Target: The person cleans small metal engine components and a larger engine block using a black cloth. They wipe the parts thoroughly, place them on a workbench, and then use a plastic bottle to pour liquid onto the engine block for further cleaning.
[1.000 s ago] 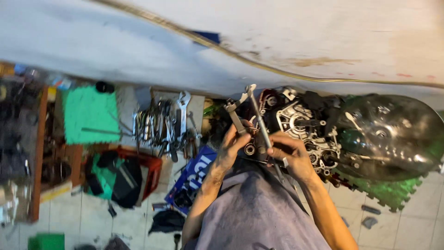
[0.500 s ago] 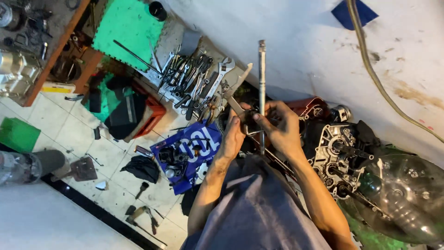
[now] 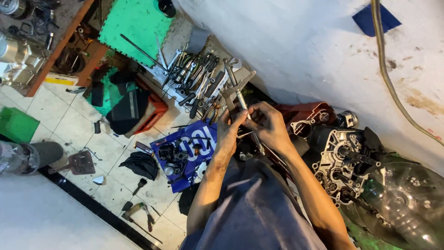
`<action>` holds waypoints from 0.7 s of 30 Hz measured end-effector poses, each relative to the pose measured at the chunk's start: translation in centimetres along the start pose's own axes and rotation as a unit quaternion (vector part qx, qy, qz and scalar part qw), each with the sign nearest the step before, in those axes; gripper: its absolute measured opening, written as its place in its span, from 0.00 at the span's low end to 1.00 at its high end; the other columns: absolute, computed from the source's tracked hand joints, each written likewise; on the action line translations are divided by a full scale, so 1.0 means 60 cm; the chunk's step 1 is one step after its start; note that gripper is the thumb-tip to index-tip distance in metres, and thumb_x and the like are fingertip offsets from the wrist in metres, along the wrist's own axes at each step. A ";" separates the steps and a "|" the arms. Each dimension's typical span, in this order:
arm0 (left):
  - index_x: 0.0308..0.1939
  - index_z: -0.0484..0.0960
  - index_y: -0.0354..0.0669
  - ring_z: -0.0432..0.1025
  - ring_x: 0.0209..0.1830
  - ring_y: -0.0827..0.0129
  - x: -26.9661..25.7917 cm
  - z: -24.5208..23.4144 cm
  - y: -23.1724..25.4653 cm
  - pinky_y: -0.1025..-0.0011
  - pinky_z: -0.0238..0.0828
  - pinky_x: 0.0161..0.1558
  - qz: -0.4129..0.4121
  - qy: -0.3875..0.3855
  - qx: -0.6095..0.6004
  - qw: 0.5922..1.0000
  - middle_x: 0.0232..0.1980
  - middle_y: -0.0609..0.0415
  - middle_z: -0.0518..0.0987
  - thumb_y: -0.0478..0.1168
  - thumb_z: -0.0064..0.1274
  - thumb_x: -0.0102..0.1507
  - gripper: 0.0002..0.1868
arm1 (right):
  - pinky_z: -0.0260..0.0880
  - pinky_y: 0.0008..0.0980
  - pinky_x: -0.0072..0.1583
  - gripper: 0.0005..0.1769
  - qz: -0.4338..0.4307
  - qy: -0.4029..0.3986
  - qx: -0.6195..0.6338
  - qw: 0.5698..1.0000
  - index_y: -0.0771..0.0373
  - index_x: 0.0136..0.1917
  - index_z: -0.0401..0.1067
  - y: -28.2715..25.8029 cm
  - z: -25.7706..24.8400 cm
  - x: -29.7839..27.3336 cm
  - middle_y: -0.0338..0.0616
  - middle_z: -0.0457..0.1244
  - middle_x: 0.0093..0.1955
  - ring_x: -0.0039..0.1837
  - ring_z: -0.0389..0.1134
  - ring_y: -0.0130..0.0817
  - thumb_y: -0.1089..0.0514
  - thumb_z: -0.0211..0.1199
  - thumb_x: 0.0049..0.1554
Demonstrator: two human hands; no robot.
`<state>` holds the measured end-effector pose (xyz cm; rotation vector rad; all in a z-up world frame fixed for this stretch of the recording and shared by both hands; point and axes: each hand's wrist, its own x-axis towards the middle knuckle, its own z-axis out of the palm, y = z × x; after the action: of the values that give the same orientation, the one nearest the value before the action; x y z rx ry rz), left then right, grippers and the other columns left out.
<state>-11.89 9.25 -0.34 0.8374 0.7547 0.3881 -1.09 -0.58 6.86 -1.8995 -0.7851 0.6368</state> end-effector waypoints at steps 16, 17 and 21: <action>0.55 0.82 0.39 0.73 0.45 0.65 0.071 -0.194 -0.002 0.66 0.68 0.47 -0.036 0.186 -0.069 0.980 0.46 0.52 0.82 0.43 0.65 0.61 0.21 | 0.75 0.33 0.54 0.26 0.168 -0.126 0.206 0.956 0.61 0.66 0.69 0.065 0.254 0.064 0.33 0.65 0.60 0.59 0.67 0.28 0.61 0.67 0.54; 0.56 0.81 0.42 0.74 0.48 0.67 0.084 -0.207 -0.007 0.69 0.68 0.50 -0.031 0.200 -0.073 0.977 0.47 0.54 0.82 0.45 0.64 0.61 0.22 | 0.73 0.33 0.51 0.25 0.206 -0.131 0.203 0.948 0.61 0.67 0.70 0.072 0.269 0.080 0.37 0.66 0.55 0.54 0.67 0.30 0.62 0.66 0.56; 0.61 0.76 0.52 0.73 0.53 0.71 0.127 -0.236 0.004 0.71 0.69 0.49 -0.088 0.250 -0.045 0.963 0.53 0.57 0.80 0.49 0.63 0.59 0.27 | 0.69 0.26 0.54 0.17 0.137 -0.123 0.132 0.974 0.65 0.62 0.71 0.121 0.326 0.132 0.41 0.70 0.52 0.54 0.69 0.27 0.67 0.63 0.59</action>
<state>-17.08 21.27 -9.70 0.5817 1.2611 0.4782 -7.94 13.97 -8.59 -1.7149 -0.5601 1.1088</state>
